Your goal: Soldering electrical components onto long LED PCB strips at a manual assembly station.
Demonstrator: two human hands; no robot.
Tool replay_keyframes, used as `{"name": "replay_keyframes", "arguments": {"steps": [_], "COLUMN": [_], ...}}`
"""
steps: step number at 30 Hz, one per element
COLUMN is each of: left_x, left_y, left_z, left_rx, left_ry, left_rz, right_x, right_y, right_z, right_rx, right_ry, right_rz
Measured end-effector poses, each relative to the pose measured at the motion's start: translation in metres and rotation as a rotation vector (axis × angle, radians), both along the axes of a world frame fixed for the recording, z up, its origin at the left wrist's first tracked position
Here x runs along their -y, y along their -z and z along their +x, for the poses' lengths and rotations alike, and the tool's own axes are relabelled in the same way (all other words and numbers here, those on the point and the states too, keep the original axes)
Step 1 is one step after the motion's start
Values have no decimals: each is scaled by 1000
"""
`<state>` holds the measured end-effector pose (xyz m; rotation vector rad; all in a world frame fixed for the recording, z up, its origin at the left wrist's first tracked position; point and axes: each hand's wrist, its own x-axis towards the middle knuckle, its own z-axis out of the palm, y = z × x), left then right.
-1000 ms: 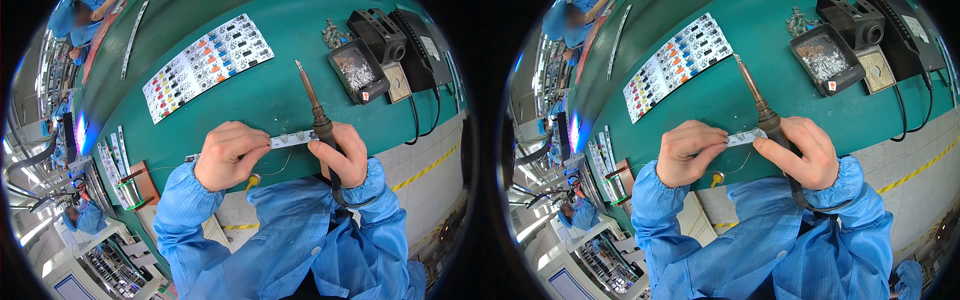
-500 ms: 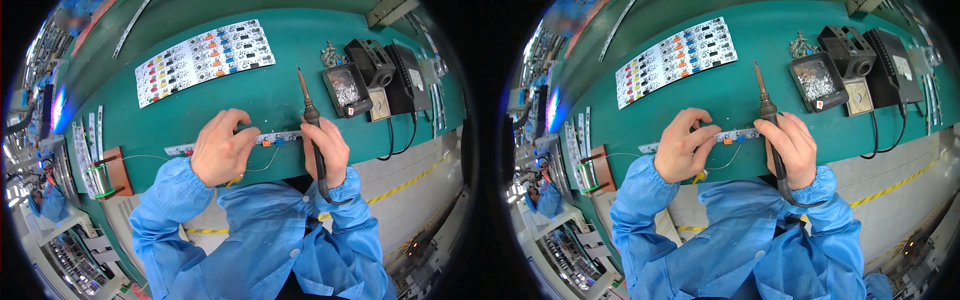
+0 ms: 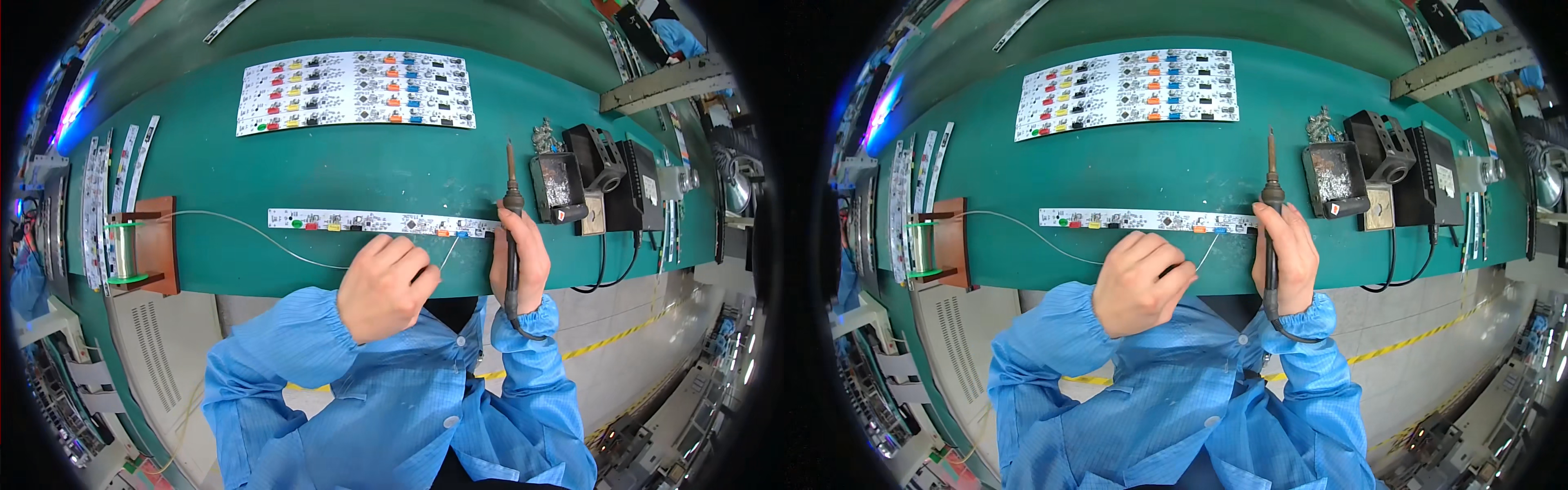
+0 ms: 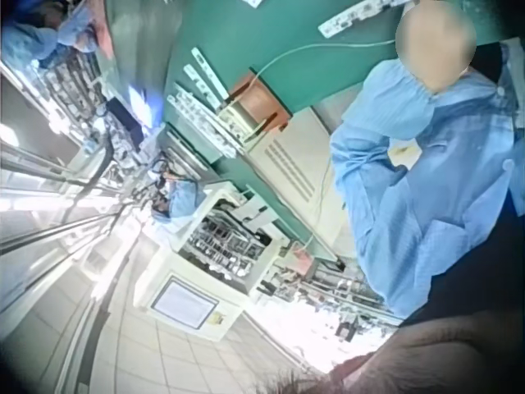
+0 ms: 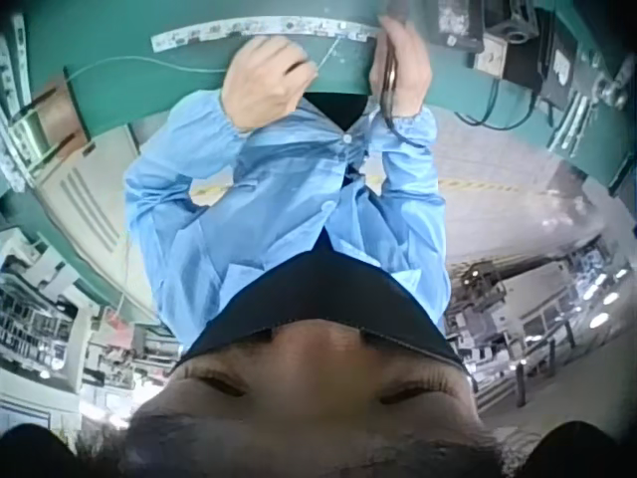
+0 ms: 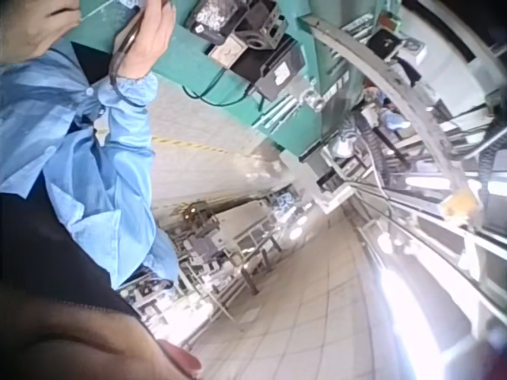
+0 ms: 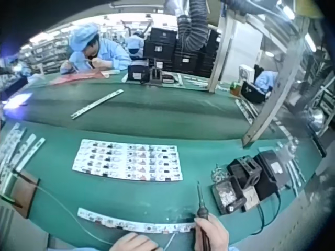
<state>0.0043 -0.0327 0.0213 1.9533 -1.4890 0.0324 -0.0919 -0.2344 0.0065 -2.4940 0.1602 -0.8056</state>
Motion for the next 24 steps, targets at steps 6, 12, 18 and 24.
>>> {"name": "replay_keyframes", "arguments": {"steps": [6, 12, 18, 24], "left_x": [-4, -14, -12, -14], "left_y": [-5, -3, 6, 5], "left_z": [-14, 11, 17, 17], "left_rx": [-279, -404, -263, -335], "left_ry": [-124, -255, -251, -243], "left_rz": [-300, -339, -288, -276], "right_x": [-6, -35, -54, -57], "right_y": [-6, -47, -56, -54], "right_z": [-17, -23, -22, -18], "right_rx": [87, 93, 47, 21], "right_ry": [-23, -132, -132, -134], "right_rz": [219, 136, -88, -96]}}
